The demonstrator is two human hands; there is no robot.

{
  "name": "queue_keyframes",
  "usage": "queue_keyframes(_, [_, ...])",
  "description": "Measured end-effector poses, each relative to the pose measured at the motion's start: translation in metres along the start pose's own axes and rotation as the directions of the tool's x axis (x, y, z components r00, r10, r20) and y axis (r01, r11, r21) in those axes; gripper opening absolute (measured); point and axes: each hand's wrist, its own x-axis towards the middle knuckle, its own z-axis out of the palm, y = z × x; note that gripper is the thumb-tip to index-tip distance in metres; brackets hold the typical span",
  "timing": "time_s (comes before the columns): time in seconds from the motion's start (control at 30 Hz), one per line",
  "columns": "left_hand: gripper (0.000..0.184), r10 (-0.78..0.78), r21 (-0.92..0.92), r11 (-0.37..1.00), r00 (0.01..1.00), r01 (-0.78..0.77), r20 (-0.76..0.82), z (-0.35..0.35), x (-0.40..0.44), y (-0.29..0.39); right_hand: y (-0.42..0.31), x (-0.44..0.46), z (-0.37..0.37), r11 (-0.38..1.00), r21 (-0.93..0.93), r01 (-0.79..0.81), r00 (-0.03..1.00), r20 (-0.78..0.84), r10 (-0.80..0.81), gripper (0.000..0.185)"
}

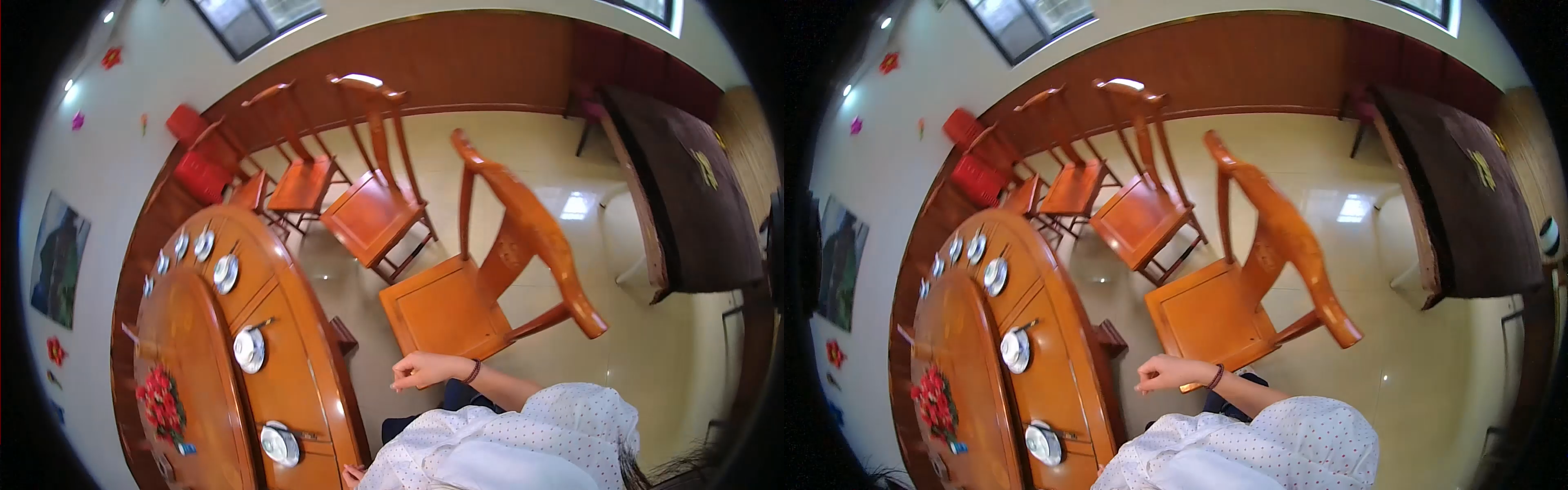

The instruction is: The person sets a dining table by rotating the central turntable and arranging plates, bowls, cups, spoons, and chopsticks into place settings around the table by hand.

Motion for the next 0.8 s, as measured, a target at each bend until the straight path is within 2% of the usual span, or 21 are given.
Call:
queue_keyframes(0.07, [0.035,0.015,0.114,0.993,0.982,-0.038,0.191,0.021,-0.011,0.039,-0.014,-0.026,-0.019,0.999,0.022,-0.037,0.989,-0.142,0.039,0.026])
queue_keyframes(0.17, [0.042,0.018,0.245,0.958,0.884,-0.149,0.468,0.06,-0.017,0.083,-0.014,-0.039,-0.02,0.992,0.054,0.11,0.985,-0.142,-0.101,0.028])
queue_keyframes(0.23, [0.048,-0.002,0.309,0.922,0.797,-0.232,0.604,0.08,-0.023,0.099,-0.001,-0.046,-0.017,0.998,-0.009,0.068,0.982,-0.176,-0.068,0.026])
queue_keyframes(0.27, [0.039,0.036,0.171,0.966,0.76,-0.192,0.649,0.1,-0.009,0.073,0.002,-0.049,-0.018,0.998,-0.059,0.017,0.984,-0.174,-0.027,0.024])
queue_keyframes(0.3, [0.031,0.073,0.039,0.99,0.727,-0.137,0.683,0.123,-0.011,0.078,0.004,-0.057,-0.018,0.997,-0.053,0.048,0.977,-0.204,-0.058,0.022])
queue_keyframes(0.33, [0.035,0.032,0.001,0.999,0.682,-0.049,0.73,0.14,-0.014,0.084,0.009,-0.063,-0.018,0.998,-0.049,0.045,0.976,-0.211,-0.054,0.022])
queue_keyframes(0.37, [0.041,-0.008,-0.026,0.999,0.631,0.045,0.776,0.177,-0.042,0.143,0.017,-0.067,-0.017,0.999,-0.025,0.022,0.962,-0.273,-0.028,0.023])
queue_keyframes(0.4, [0.039,0.113,-0.144,0.989,0.493,0.024,0.863,0.203,-0.056,0.173,0.027,-0.072,-0.017,1.0,-0.002,-0.003,0.941,-0.337,0.002,0.024])
queue_keyframes(0.43, [0.038,0.259,-0.306,0.946,0.314,0.107,0.913,0.225,-0.073,0.21,0.041,-0.075,-0.016,0.999,-0.052,0.005,0.92,-0.39,-0.025,0.025])
queue_keyframes(0.47, [0.039,0.35,-0.387,0.899,0.192,0.206,0.917,0.238,-0.087,0.244,0.041,-0.081,-0.014,0.999,-0.05,-0.007,0.911,-0.413,-0.015,0.025])
queue_keyframes(0.5, [0.04,0.447,-0.445,0.837,0.071,0.317,0.892,0.246,-0.101,0.279,0.036,-0.085,-0.014,0.994,-0.077,-0.083,0.908,-0.416,0.044,0.025])
queue_keyframes(0.53, [0.044,0.644,-0.53,0.699,-0.098,0.48,0.759,0.251,-0.114,0.317,0.032,-0.087,-0.015,0.982,-0.103,-0.161,0.9,-0.423,0.103,0.025])
queue_keyframes(0.57, [0.048,0.809,-0.54,0.534,-0.206,0.651,0.551,0.252,-0.125,0.352,0.029,-0.083,-0.015,0.949,-0.196,-0.246,0.903,-0.403,0.151,0.027])
queue_keyframes(0.6, [0.048,0.879,-0.375,0.429,-0.285,0.822,0.381,0.253,-0.135,0.383,0.032,-0.076,-0.015,0.946,-0.189,-0.263,0.888,-0.431,0.161,0.027])
queue_keyframes(0.63, [0.048,0.932,-0.16,0.338,-0.306,0.928,0.194,0.251,-0.139,0.406,0.04,-0.067,-0.014,0.92,-0.254,-0.3,0.897,-0.402,0.181,0.028])
queue_keyframes(0.7, [0.046,0.966,0.226,0.248,-0.257,0.942,0.012,0.24,-0.134,0.421,0.037,-0.048,-0.009,0.852,-0.36,-0.38,0.895,-0.375,0.241,0.03])
queue_keyframes(0.73, [0.046,0.964,0.254,0.254,-0.266,0.933,0.012,0.232,-0.124,0.429,0.029,-0.04,-0.006,0.856,-0.34,-0.39,0.884,-0.398,0.245,0.03])
queue_keyframes(0.8, [0.041,0.904,0.436,0.396,-0.427,0.808,-0.03,0.215,-0.102,0.438,0.016,-0.025,0.006,0.793,-0.368,-0.486,0.827,-0.485,0.282,0.034])
